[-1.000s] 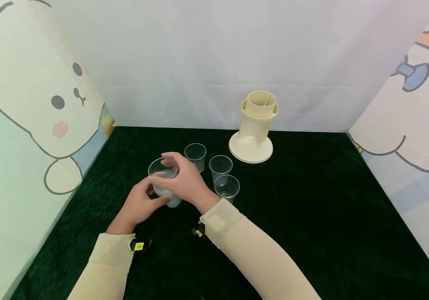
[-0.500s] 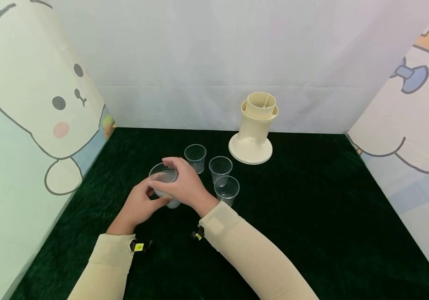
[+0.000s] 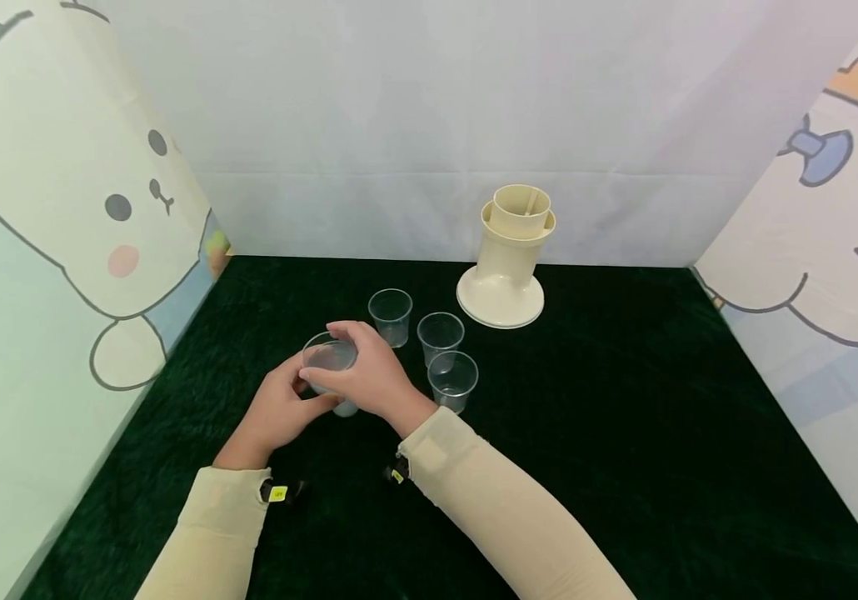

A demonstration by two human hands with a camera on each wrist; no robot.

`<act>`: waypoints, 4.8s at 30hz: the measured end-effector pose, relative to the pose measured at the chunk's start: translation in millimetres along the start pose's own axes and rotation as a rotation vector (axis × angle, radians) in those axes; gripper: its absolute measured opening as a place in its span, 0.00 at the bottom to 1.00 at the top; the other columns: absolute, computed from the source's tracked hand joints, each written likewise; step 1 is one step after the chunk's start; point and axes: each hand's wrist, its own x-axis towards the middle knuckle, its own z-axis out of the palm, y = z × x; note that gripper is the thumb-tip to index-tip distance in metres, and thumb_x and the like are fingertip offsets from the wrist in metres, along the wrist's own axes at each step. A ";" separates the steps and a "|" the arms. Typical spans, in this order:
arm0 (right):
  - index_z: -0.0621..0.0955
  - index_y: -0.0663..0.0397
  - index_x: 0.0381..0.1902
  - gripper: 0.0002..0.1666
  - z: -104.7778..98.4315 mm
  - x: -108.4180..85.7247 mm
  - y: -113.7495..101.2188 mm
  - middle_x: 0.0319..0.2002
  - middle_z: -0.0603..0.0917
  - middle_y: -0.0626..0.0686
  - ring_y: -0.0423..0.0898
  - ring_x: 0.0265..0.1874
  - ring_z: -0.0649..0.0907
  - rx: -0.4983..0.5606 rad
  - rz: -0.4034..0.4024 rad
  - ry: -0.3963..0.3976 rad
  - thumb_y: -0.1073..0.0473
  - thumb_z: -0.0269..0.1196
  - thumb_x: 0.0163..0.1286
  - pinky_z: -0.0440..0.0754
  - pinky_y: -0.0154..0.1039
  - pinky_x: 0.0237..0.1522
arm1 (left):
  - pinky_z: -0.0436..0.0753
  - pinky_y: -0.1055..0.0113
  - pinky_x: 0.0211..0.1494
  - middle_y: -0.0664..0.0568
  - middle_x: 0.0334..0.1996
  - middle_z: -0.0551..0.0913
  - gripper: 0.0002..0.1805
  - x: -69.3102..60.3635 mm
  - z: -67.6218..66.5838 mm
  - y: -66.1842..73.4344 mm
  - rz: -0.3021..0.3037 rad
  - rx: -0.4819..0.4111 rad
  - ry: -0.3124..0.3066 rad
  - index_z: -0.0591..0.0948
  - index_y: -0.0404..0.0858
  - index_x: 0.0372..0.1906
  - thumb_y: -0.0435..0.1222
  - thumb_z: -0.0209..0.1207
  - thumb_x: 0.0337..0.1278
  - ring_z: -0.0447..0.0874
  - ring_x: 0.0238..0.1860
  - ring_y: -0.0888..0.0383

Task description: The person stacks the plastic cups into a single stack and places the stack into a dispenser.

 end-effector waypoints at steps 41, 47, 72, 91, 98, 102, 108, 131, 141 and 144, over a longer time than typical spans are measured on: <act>0.73 0.39 0.73 0.43 -15.5 -14.5 -5.5 0.67 0.74 0.39 0.40 0.63 0.73 0.019 -0.024 0.014 0.37 0.72 0.64 0.76 0.48 0.65 | 0.78 0.53 0.66 0.54 0.63 0.78 0.34 -2.2 0.4 1.3 -0.009 -0.006 -0.005 0.73 0.50 0.71 0.44 0.71 0.63 0.79 0.60 0.55; 0.73 0.38 0.73 0.42 -22.5 -19.1 -11.7 0.66 0.75 0.39 0.44 0.65 0.73 0.010 -0.060 0.016 0.38 0.73 0.65 0.75 0.47 0.67 | 0.78 0.65 0.65 0.54 0.63 0.78 0.34 -2.0 -0.2 0.9 -0.006 -0.003 0.003 0.72 0.50 0.72 0.45 0.71 0.63 0.79 0.60 0.55; 0.72 0.41 0.73 0.39 -74.5 -53.1 -16.7 0.68 0.75 0.44 0.40 0.66 0.72 0.076 -0.193 0.132 0.49 0.72 0.68 0.70 0.49 0.70 | 0.75 0.48 0.69 0.52 0.62 0.78 0.37 -0.1 1.7 1.0 -0.018 -0.034 0.008 0.71 0.48 0.72 0.45 0.73 0.60 0.78 0.62 0.53; 0.70 0.46 0.74 0.41 -108.9 -63.6 3.9 0.69 0.74 0.44 0.42 0.68 0.72 0.092 -0.193 0.219 0.54 0.73 0.67 0.68 0.54 0.71 | 0.74 0.45 0.69 0.50 0.63 0.77 0.38 -0.3 0.3 -0.1 -0.024 -0.043 0.002 0.71 0.47 0.73 0.45 0.73 0.59 0.77 0.63 0.50; 0.70 0.47 0.73 0.41 -121.5 -67.8 16.5 0.68 0.75 0.46 0.44 0.67 0.73 0.110 -0.144 0.271 0.53 0.74 0.66 0.68 0.53 0.71 | 0.75 0.47 0.69 0.51 0.63 0.77 0.38 -0.4 1.1 -0.7 -0.017 -0.048 0.004 0.71 0.48 0.73 0.45 0.73 0.60 0.77 0.64 0.51; 0.70 0.47 0.73 0.42 -127.0 -68.7 23.2 0.68 0.75 0.47 0.45 0.67 0.73 0.106 -0.106 0.280 0.51 0.75 0.65 0.68 0.52 0.71 | 0.75 0.47 0.69 0.51 0.63 0.78 0.38 -0.3 0.5 -1.0 -0.019 -0.049 0.001 0.71 0.47 0.73 0.45 0.73 0.60 0.77 0.63 0.51; 0.70 0.46 0.73 0.41 -131.5 -68.6 31.8 0.69 0.75 0.51 0.50 0.68 0.72 0.099 -0.068 0.286 0.55 0.74 0.66 0.68 0.52 0.71 | 0.75 0.47 0.69 0.49 0.63 0.78 0.38 -0.8 -0.6 -0.5 -0.018 -0.050 -0.005 0.70 0.45 0.73 0.44 0.72 0.61 0.78 0.63 0.50; 0.66 0.46 0.76 0.47 -131.8 -61.3 65.8 0.71 0.71 0.50 0.49 0.70 0.70 0.039 0.009 0.248 0.49 0.76 0.64 0.66 0.57 0.73 | 0.75 0.50 0.69 0.51 0.63 0.78 0.37 -2.4 -0.2 2.6 -0.023 -0.035 -0.010 0.70 0.46 0.73 0.44 0.72 0.62 0.78 0.63 0.53; 0.64 0.47 0.78 0.52 -130.6 -58.4 71.0 0.73 0.69 0.52 0.50 0.71 0.68 0.019 0.018 0.186 0.50 0.77 0.62 0.64 0.59 0.73 | 0.75 0.49 0.69 0.50 0.64 0.77 0.38 -2.2 -0.7 0.4 -0.045 -0.035 -0.009 0.69 0.46 0.74 0.45 0.72 0.61 0.77 0.64 0.51; 0.63 0.44 0.78 0.52 -129.6 -57.1 74.7 0.73 0.69 0.51 0.50 0.71 0.68 0.003 0.031 0.158 0.49 0.77 0.62 0.64 0.59 0.73 | 0.74 0.48 0.70 0.49 0.64 0.76 0.39 -2.5 -0.7 0.3 -0.049 -0.031 -0.009 0.69 0.46 0.74 0.45 0.72 0.61 0.77 0.64 0.50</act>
